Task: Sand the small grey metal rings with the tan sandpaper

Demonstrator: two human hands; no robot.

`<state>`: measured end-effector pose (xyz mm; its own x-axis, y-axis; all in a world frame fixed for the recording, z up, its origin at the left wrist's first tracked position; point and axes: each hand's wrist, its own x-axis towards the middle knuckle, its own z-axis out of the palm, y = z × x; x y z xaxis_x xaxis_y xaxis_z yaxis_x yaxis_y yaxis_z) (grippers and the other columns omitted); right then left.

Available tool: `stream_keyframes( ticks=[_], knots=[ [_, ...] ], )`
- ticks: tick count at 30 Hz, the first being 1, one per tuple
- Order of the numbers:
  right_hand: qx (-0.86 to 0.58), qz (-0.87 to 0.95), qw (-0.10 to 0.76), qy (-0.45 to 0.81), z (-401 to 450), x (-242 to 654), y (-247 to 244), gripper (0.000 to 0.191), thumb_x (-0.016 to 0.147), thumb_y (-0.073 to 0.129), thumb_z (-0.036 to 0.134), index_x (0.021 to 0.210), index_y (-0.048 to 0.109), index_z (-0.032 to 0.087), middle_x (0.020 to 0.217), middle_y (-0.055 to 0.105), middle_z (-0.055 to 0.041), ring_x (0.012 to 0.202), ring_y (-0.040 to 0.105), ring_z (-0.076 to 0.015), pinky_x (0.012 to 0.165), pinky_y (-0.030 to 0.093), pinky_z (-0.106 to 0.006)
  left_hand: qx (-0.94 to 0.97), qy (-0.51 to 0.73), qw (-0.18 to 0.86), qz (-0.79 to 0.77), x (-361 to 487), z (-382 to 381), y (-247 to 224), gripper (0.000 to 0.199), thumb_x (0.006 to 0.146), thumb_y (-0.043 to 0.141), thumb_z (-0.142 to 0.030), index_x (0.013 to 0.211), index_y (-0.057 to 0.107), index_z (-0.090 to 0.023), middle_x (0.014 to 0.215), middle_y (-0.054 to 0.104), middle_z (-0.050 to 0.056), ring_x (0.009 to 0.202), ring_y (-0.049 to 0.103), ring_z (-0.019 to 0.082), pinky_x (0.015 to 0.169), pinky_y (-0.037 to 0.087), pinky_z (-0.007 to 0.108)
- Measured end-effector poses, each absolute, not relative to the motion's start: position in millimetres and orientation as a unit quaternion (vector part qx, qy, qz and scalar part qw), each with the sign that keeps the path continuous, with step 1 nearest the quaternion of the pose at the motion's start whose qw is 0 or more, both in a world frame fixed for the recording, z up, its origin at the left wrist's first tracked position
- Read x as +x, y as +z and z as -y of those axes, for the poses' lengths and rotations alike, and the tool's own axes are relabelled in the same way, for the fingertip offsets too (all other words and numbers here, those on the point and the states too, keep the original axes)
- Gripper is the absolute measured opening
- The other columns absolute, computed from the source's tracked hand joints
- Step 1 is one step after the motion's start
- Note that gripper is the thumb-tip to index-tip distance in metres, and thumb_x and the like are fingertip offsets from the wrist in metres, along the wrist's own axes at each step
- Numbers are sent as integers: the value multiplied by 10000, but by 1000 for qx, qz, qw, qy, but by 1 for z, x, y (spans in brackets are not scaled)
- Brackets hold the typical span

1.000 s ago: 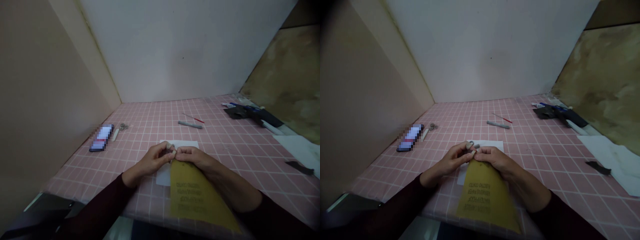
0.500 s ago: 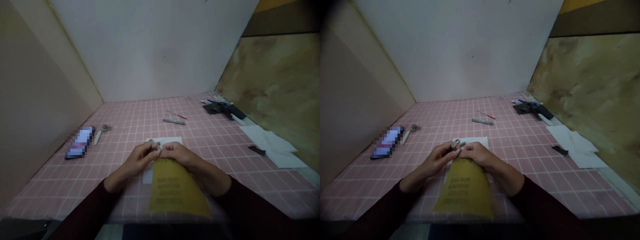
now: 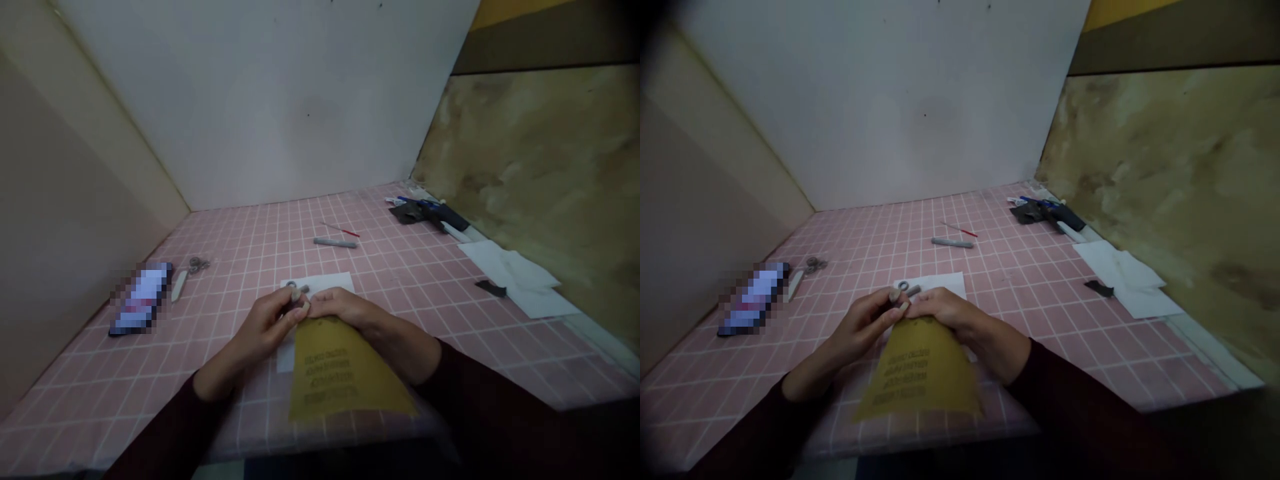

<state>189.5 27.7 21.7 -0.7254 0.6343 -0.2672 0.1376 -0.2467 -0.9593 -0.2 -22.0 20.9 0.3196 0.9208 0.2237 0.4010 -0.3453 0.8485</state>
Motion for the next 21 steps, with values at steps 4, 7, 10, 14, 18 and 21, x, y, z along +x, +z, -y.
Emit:
stream_keyframes(
  ticks=[4, 7, 10, 14, 18, 21],
  knots=[
    [-370, 726, 269, 513, -24, 188, 19, 169, 768, 612, 237, 653, 495, 196, 641, 502, 12, 622, 447, -136, 620, 325, -286, 702, 340, 403, -478, -2, 16, 15, 274, 960, 539, -413, 837, 559, -170, 777, 504, 1, 716, 454, 148, 662, 385, 277],
    [-351, 789, 314, 394, -23, 186, 21, 143, 782, 586, 200, 668, 500, 196, 672, 540, 5, 671, 470, -147, 661, 318, -296, 668, 342, 474, -460, -2, 15, 17, 283, 952, 539, -430, 855, 551, -165, 800, 510, 4, 729, 459, 148, 670, 398, 278],
    [-358, 720, 270, 530, -27, 189, 32, 171, 775, 607, 279, 662, 507, 198, 649, 512, 9, 629, 457, -140, 618, 332, -283, 691, 378, 426, -446, 0, 18, 30, 265, 960, 538, -415, 869, 548, -166, 804, 497, 5, 737, 460, 147, 681, 397, 284],
    [-311, 638, 168, 684, -36, 196, 55, 164, 800, 581, 346, 740, 547, 197, 663, 504, 11, 580, 455, -133, 574, 341, -280, 736, 375, 345, -446, 5, 15, 49, 249, 974, 519, -396, 874, 557, -171, 788, 495, 7, 718, 455, 145, 661, 392, 283],
    [-349, 791, 303, 400, -43, 198, 72, 193, 765, 605, 190, 625, 472, 194, 630, 459, 21, 628, 412, -127, 623, 288, -286, 716, 367, 372, -462, 9, -2, 57, 293, 954, 534, -427, 813, 534, -170, 739, 462, -13, 679, 428, 132, 632, 377, 271],
    [-341, 805, 314, 371, -50, 199, 75, 218, 765, 613, 190, 610, 460, 196, 610, 451, 26, 626, 406, -126, 621, 277, -287, 708, 371, 408, -441, 12, -10, 59, 300, 957, 528, -436, 821, 533, -169, 766, 482, -5, 693, 446, 133, 646, 388, 276]
  ],
)
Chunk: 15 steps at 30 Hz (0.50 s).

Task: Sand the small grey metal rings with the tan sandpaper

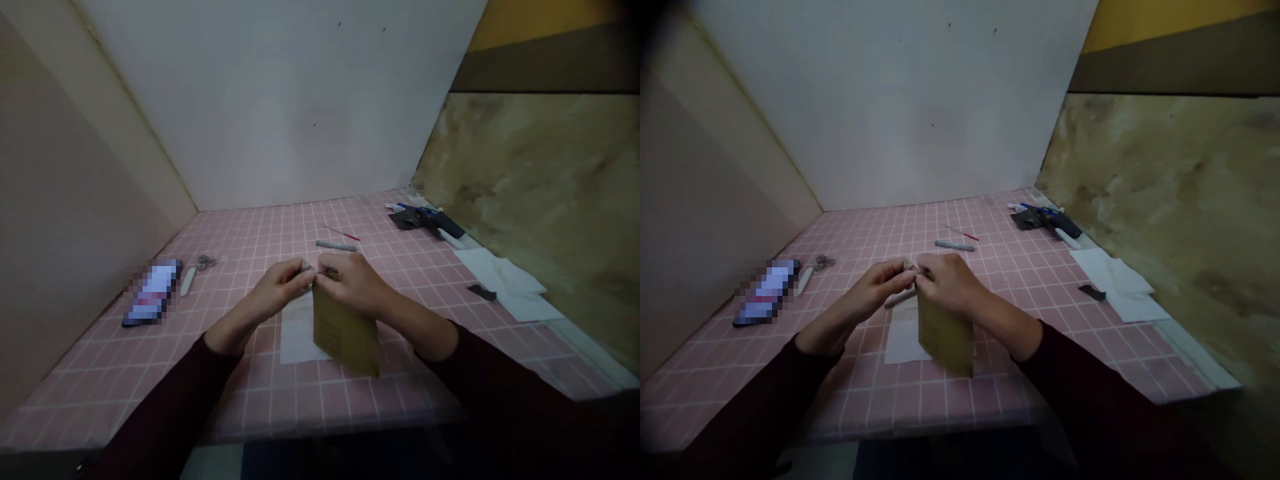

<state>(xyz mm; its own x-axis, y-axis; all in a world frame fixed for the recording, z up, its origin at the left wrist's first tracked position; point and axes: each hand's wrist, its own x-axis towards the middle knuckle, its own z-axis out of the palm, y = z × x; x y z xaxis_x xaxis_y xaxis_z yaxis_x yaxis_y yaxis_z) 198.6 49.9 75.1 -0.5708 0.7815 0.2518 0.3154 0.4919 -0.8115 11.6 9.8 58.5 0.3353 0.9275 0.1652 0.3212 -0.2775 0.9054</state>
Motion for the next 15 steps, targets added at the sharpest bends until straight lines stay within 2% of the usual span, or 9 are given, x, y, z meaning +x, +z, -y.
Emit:
stream_keyframes(
  ticks=[3, 5, 7, 10, 11, 13, 15],
  knots=[
    [-340, 695, 240, 587, -56, 201, 67, 256, 766, 643, 352, 647, 469, 207, 614, 459, 29, 562, 413, -119, 562, 290, -276, 725, 411, 357, -423, 15, -8, 58, 271, 970, 517, -415, 855, 542, -171, 796, 493, 7, 725, 452, 141, 667, 389, 285],
    [-337, 642, 206, 657, -57, 202, 60, 280, 755, 644, 413, 665, 471, 212, 609, 454, 29, 535, 408, -120, 539, 289, -279, 738, 411, 325, -426, 16, -6, 55, 258, 972, 511, -405, 860, 544, -174, 795, 491, 8, 725, 445, 143, 660, 380, 284],
    [-347, 682, 240, 597, -55, 203, 54, 257, 748, 648, 380, 649, 486, 207, 614, 463, 20, 566, 421, -129, 558, 290, -284, 735, 386, 328, -451, 17, -6, 52, 269, 963, 517, -413, 840, 541, -175, 772, 476, 0, 708, 431, 143, 640, 365, 280],
    [-356, 770, 327, 415, -49, 203, 52, 201, 748, 630, 268, 616, 495, 198, 619, 486, 10, 636, 440, -143, 621, 291, -296, 705, 350, 402, -467, 16, -8, 48, 310, 946, 520, -444, 792, 516, -175, 736, 438, -14, 686, 413, 140, 627, 355, 278],
    [-357, 774, 337, 400, -47, 203, 53, 197, 746, 625, 257, 613, 494, 197, 615, 485, 12, 638, 437, -142, 626, 291, -296, 698, 351, 423, -459, 17, -9, 48, 319, 944, 517, -452, 782, 505, -177, 733, 429, -16, 686, 412, 140, 630, 357, 279],
    [-355, 735, 314, 486, -47, 203, 53, 216, 752, 637, 314, 636, 494, 201, 607, 467, 23, 603, 421, -130, 600, 297, -285, 696, 375, 427, -439, 17, -7, 48, 313, 949, 506, -453, 792, 494, -182, 753, 435, -11, 705, 423, 145, 652, 368, 284],
    [-340, 654, 251, 628, -48, 203, 50, 279, 749, 651, 428, 679, 498, 206, 608, 458, 33, 559, 405, -119, 559, 307, -272, 715, 399, 380, -431, 18, -5, 48, 290, 962, 495, -435, 818, 497, -184, 785, 460, 1, 733, 440, 152, 680, 377, 294]
  ],
)
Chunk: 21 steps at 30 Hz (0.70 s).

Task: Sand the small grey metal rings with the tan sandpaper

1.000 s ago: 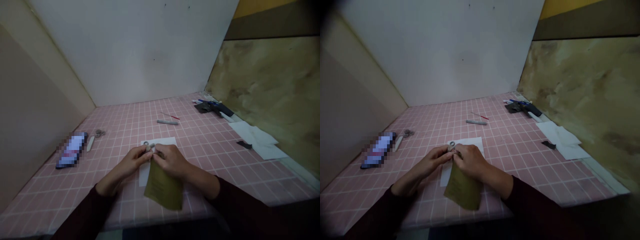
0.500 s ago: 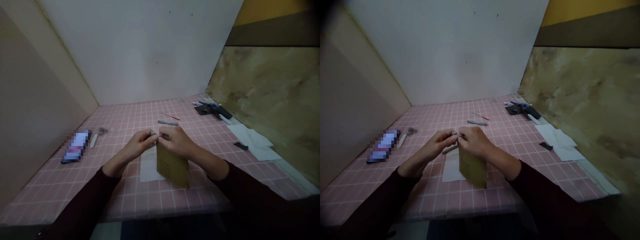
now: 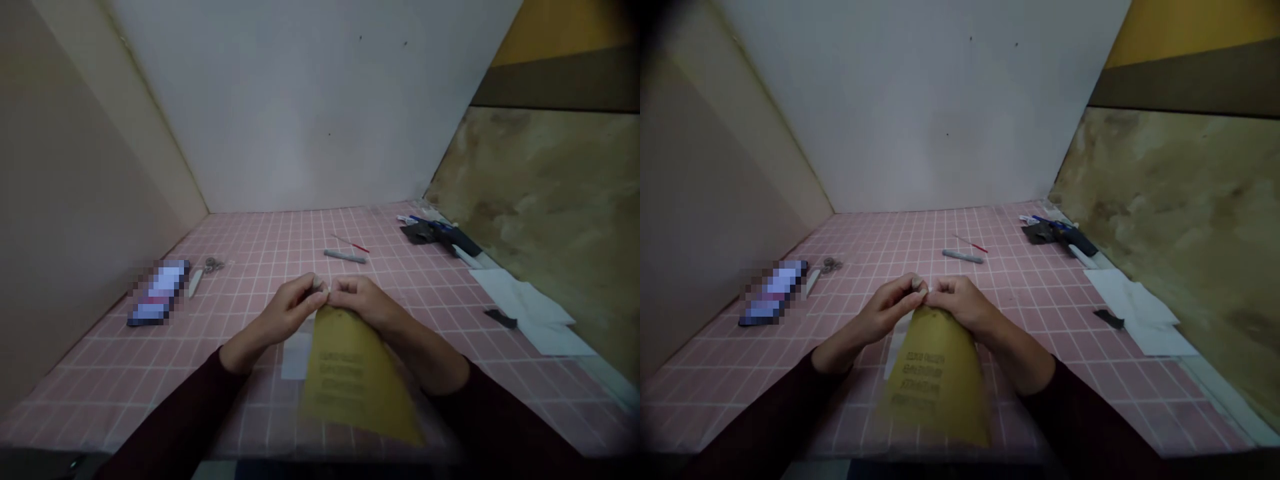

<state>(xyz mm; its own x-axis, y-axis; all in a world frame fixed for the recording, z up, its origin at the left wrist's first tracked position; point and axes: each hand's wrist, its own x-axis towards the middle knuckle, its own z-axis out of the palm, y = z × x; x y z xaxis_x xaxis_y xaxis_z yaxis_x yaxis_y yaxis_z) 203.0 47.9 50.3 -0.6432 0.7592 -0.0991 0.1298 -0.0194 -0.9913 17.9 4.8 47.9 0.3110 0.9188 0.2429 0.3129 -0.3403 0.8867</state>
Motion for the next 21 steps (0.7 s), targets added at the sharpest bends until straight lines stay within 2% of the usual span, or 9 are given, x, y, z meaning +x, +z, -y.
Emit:
stream_keyframes(
  ticks=[2, 3, 6, 8, 12, 14, 16, 19, 21],
  knots=[
    [-331, 610, 212, 688, -49, 203, 46, 322, 742, 653, 486, 693, 497, 208, 605, 456, 36, 539, 398, -115, 537, 309, -265, 738, 392, 333, -436, 17, -4, 46, 276, 970, 489, -416, 820, 500, -184, 791, 479, 6, 736, 445, 155, 686, 373, 297],
    [-340, 627, 223, 665, -49, 202, 45, 312, 739, 658, 467, 677, 499, 206, 605, 461, 33, 551, 406, -118, 543, 309, -265, 744, 379, 325, -444, 16, -4, 44, 283, 973, 487, -413, 805, 496, -185, 778, 476, 2, 724, 440, 152, 674, 366, 293],
    [-370, 738, 302, 476, -46, 201, 42, 226, 751, 644, 319, 624, 500, 201, 604, 490, 20, 610, 436, -134, 596, 305, -277, 738, 326, 364, -465, 12, -8, 38, 332, 973, 481, -432, 748, 465, -188, 728, 432, -19, 683, 412, 141, 631, 345, 275],
    [-376, 761, 320, 421, -44, 201, 42, 201, 752, 630, 277, 617, 502, 201, 606, 500, 17, 626, 443, -139, 613, 304, -284, 732, 316, 387, -462, 11, -9, 36, 342, 978, 467, -438, 744, 462, -188, 730, 423, -21, 682, 411, 139, 631, 351, 272],
    [-358, 627, 210, 660, -48, 201, 41, 271, 733, 667, 414, 668, 509, 204, 609, 455, 30, 562, 400, -119, 560, 315, -270, 762, 364, 323, -427, 12, -4, 40, 289, 990, 441, -402, 803, 493, -188, 774, 476, 2, 724, 447, 155, 679, 376, 295],
    [-346, 577, 169, 721, -49, 201, 40, 297, 729, 664, 457, 688, 510, 207, 608, 444, 35, 539, 383, -113, 544, 312, -269, 777, 361, 295, -423, 13, -3, 41, 278, 990, 436, -392, 814, 500, -187, 785, 497, 10, 731, 459, 159, 688, 378, 302],
    [-369, 629, 206, 652, -48, 201, 40, 270, 727, 669, 411, 653, 508, 206, 601, 445, 32, 557, 387, -119, 551, 300, -272, 775, 332, 300, -446, 13, -4, 40, 297, 992, 435, -397, 788, 490, -188, 764, 489, 0, 704, 448, 151, 665, 367, 297],
    [-392, 738, 298, 462, -43, 201, 42, 227, 737, 649, 296, 597, 496, 201, 591, 467, 21, 608, 412, -134, 588, 290, -286, 752, 290, 349, -477, 12, -7, 38, 328, 991, 446, -412, 750, 468, -191, 733, 454, -18, 676, 427, 141, 636, 357, 283],
    [-386, 732, 303, 473, -42, 201, 45, 223, 740, 649, 306, 607, 504, 202, 593, 470, 21, 606, 417, -133, 589, 299, -285, 745, 308, 367, -464, 11, -6, 39, 314, 996, 441, -408, 769, 469, -192, 755, 451, -15, 699, 435, 143, 653, 373, 282]
  ],
)
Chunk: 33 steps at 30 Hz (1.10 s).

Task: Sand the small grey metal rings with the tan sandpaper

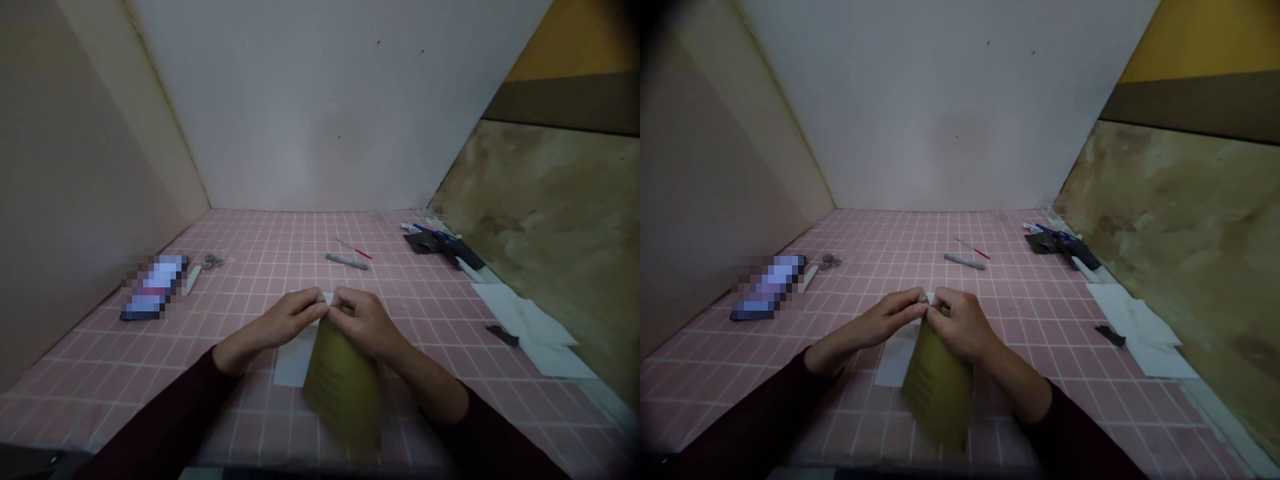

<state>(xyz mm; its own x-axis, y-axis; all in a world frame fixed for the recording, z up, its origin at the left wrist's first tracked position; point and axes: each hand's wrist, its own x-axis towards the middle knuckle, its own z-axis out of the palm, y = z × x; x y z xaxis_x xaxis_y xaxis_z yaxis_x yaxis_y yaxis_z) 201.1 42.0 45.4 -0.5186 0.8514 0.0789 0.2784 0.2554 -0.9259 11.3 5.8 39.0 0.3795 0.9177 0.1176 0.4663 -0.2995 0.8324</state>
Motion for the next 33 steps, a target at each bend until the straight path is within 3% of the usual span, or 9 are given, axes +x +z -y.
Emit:
stream_keyframes(
  ticks=[3, 5, 12, 18, 20, 24, 26, 30, 33],
  knots=[
    [-350, 627, 212, 662, -45, 203, 48, 256, 739, 672, 418, 671, 536, 212, 615, 467, 23, 561, 409, -127, 549, 325, -276, 764, 363, 332, -418, 12, -1, 44, 264, 1004, 421, -375, 822, 479, -192, 798, 473, 2, 738, 451, 152, 695, 388, 294],
    [-317, 591, 161, 724, -47, 204, 48, 256, 748, 670, 451, 707, 560, 224, 640, 493, 11, 565, 428, -136, 538, 339, -277, 781, 376, 303, -397, 13, 1, 46, 238, 1004, 413, -357, 850, 485, -190, 817, 495, 13, 754, 465, 158, 708, 389, 302],
    [-381, 735, 285, 483, -44, 205, 50, 254, 729, 675, 341, 595, 518, 194, 603, 483, 16, 625, 427, -132, 579, 305, -265, 760, 298, 355, -456, 12, -2, 41, 312, 1006, 413, -400, 777, 459, -194, 763, 456, -13, 700, 443, 145, 661, 377, 294],
    [-324, 574, 153, 736, -45, 205, 46, 376, 724, 705, 528, 711, 516, 203, 590, 433, 53, 497, 359, -94, 502, 280, -251, 768, 362, 334, -409, 13, 4, 50, 246, 1014, 397, -353, 845, 480, -194, 820, 482, 2, 763, 464, 154, 720, 399, 305],
    [-339, 617, 190, 684, -44, 204, 45, 341, 726, 701, 483, 684, 515, 200, 593, 442, 44, 523, 376, -102, 522, 287, -256, 776, 338, 322, -424, 12, 2, 48, 265, 1014, 395, -370, 834, 477, -194, 812, 483, 1, 748, 458, 154, 708, 389, 307],
    [-368, 743, 309, 465, -39, 202, 48, 245, 747, 652, 324, 603, 504, 191, 598, 479, 22, 614, 418, -124, 592, 292, -273, 763, 277, 357, -463, 10, -2, 43, 325, 1009, 400, -422, 785, 462, -195, 771, 466, -10, 710, 446, 150, 677, 381, 304],
    [-361, 717, 287, 523, -39, 202, 50, 256, 744, 658, 356, 620, 504, 193, 600, 466, 29, 597, 407, -118, 582, 297, -268, 761, 294, 352, -459, 11, 0, 45, 313, 1012, 393, -410, 795, 463, -195, 788, 469, -5, 724, 452, 152, 690, 386, 306],
    [-328, 571, 150, 737, -43, 204, 47, 341, 721, 680, 492, 706, 500, 203, 620, 452, 42, 528, 386, -100, 530, 302, -252, 781, 342, 305, -424, 14, 5, 50, 275, 1019, 373, -379, 832, 457, -196, 836, 482, 11, 753, 455, 155, 721, 391, 312],
    [-354, 652, 202, 639, -42, 204, 44, 344, 745, 674, 469, 648, 482, 201, 605, 444, 34, 550, 390, -110, 535, 294, -255, 784, 306, 299, -450, 14, 2, 47, 304, 1021, 384, -394, 789, 421, -201, 794, 457, -3, 722, 433, 149, 689, 371, 305]
  ],
)
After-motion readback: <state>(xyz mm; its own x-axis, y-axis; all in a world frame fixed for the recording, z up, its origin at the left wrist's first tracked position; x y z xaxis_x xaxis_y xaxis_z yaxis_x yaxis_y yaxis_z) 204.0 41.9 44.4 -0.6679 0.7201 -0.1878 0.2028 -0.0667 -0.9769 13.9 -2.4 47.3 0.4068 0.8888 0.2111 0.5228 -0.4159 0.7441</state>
